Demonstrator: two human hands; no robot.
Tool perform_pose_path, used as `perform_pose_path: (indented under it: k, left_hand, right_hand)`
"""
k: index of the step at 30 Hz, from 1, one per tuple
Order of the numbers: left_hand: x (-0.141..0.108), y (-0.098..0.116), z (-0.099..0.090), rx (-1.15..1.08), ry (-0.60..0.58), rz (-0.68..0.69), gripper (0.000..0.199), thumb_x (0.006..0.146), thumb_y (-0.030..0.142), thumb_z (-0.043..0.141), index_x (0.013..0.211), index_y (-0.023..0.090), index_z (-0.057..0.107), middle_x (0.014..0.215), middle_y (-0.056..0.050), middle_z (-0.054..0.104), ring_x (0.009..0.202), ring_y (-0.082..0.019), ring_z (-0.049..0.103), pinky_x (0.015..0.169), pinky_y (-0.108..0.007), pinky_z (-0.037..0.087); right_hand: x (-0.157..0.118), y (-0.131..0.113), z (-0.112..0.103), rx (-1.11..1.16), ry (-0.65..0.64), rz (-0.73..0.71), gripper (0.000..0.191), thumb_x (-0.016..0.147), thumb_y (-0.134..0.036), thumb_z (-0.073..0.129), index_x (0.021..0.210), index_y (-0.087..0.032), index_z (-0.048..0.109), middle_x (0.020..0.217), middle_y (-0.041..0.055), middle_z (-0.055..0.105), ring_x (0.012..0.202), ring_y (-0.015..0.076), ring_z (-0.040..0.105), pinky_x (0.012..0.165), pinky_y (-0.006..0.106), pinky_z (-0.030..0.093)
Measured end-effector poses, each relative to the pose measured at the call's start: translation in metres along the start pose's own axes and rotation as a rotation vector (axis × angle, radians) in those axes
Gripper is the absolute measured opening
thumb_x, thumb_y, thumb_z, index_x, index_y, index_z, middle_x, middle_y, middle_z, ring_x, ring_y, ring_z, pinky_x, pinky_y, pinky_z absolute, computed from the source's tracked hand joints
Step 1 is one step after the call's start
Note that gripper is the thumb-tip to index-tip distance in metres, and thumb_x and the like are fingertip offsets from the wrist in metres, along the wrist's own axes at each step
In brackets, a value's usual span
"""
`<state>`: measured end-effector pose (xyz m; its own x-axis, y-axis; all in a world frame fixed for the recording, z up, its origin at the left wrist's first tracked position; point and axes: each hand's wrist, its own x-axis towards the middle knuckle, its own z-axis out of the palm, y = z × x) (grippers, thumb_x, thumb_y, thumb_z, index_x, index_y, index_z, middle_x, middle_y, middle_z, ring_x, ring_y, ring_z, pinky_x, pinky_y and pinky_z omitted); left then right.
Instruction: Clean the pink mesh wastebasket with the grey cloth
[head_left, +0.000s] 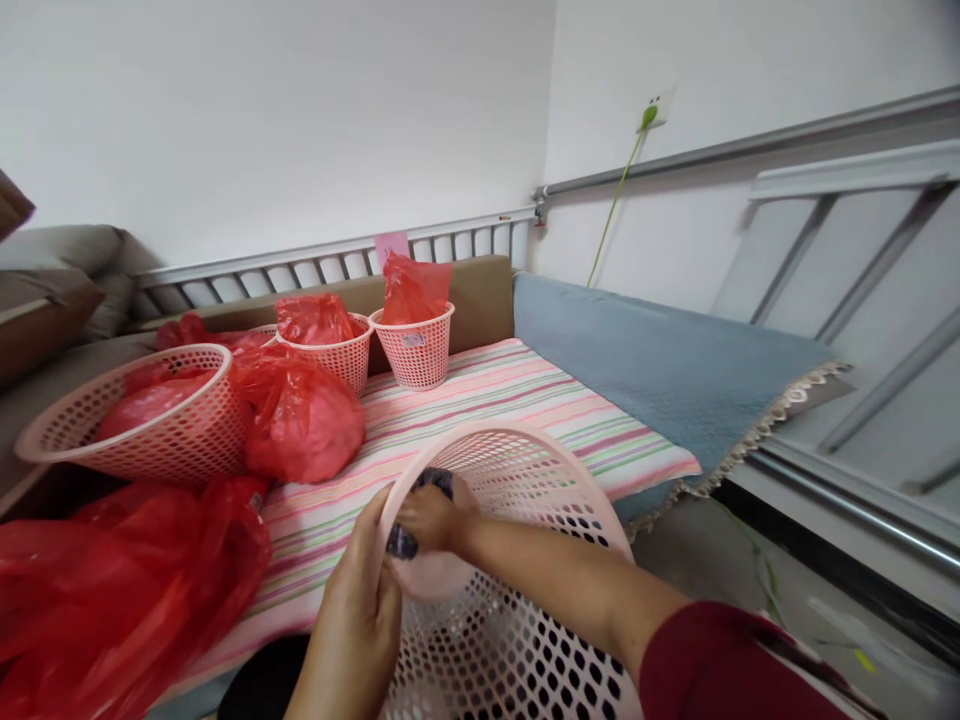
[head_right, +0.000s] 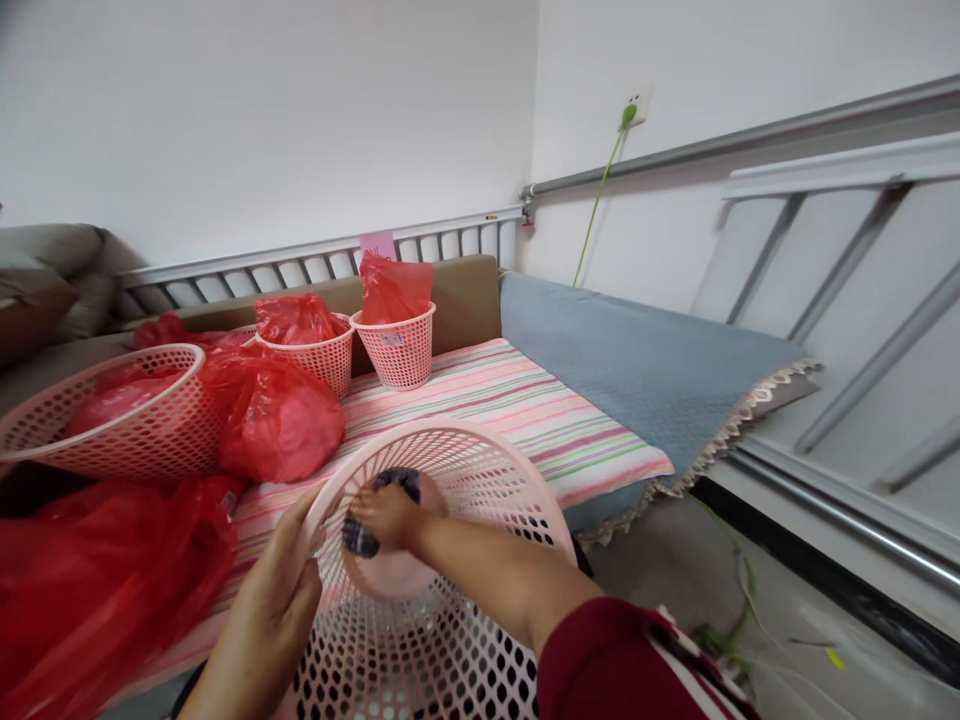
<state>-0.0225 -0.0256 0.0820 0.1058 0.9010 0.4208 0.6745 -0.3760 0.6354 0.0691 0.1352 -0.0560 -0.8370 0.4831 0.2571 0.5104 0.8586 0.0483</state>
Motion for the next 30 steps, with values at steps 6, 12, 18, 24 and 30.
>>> perform_pose_path:
  k: [6, 12, 18, 24, 30]
  left_hand:
    - [0.001, -0.001, -0.001, -0.048, -0.007, -0.008, 0.055, 0.080, 0.007, 0.037, 0.134, 0.018, 0.029, 0.137, -0.009, 0.044, 0.131, -0.020, 0.035, 0.104, -0.036, 0.037]
    - [-0.006, -0.004, 0.001, -0.026, 0.021, -0.019, 0.061, 0.076, 0.002, 0.035, 0.134, 0.017, 0.029, 0.139, -0.009, 0.042, 0.131, -0.021, 0.033, 0.106, -0.039, 0.034]
    - [-0.007, -0.009, 0.003, -0.012, 0.036, -0.012, 0.059, 0.076, 0.002, 0.036, 0.133, 0.016, 0.033, 0.138, -0.010, 0.043, 0.130, -0.022, 0.036, 0.105, -0.039, 0.035]
    - [-0.001, 0.004, 0.004, -0.104, 0.069, -0.022, 0.057, 0.077, 0.003, 0.034, 0.132, 0.017, 0.035, 0.136, -0.007, 0.046, 0.130, -0.018, 0.036, 0.107, -0.034, 0.032]
    - [-0.001, 0.007, 0.001, -0.102, 0.043, -0.063, 0.059, 0.075, 0.002, 0.036, 0.132, 0.017, 0.036, 0.136, -0.006, 0.046, 0.129, -0.019, 0.037, 0.109, -0.036, 0.029]
  right_hand:
    - [-0.039, 0.018, 0.006, -0.104, -0.080, 0.255, 0.033, 0.071, -0.017, 0.055, 0.103, -0.007, 0.056, 0.101, 0.0215, 0.059, 0.083, 0.0271, 0.059, 0.063, 0.034, 0.046]
    - [-0.063, -0.034, 0.032, -0.044, -0.207, 0.231, 0.010, 0.071, -0.019, 0.058, 0.079, -0.017, 0.064, 0.076, 0.0088, 0.067, 0.070, 0.0234, 0.062, 0.057, 0.031, 0.045]
    - [-0.021, -0.042, 0.020, 0.040, -0.083, 0.179, 0.027, 0.081, -0.026, 0.045, 0.105, -0.017, 0.055, 0.095, 0.0061, 0.064, 0.083, 0.0192, 0.060, 0.065, 0.028, 0.045]
    - [-0.007, 0.017, -0.006, 0.046, -0.065, 0.157, 0.030, 0.079, -0.025, 0.048, 0.107, -0.016, 0.053, 0.104, 0.0120, 0.060, 0.091, 0.0227, 0.057, 0.075, 0.035, 0.043]
    - [-0.045, 0.009, 0.004, 0.039, -0.148, 0.388, 0.023, 0.076, -0.010, 0.049, 0.096, -0.009, 0.058, 0.098, 0.0213, 0.061, 0.087, 0.0281, 0.059, 0.069, 0.038, 0.044]
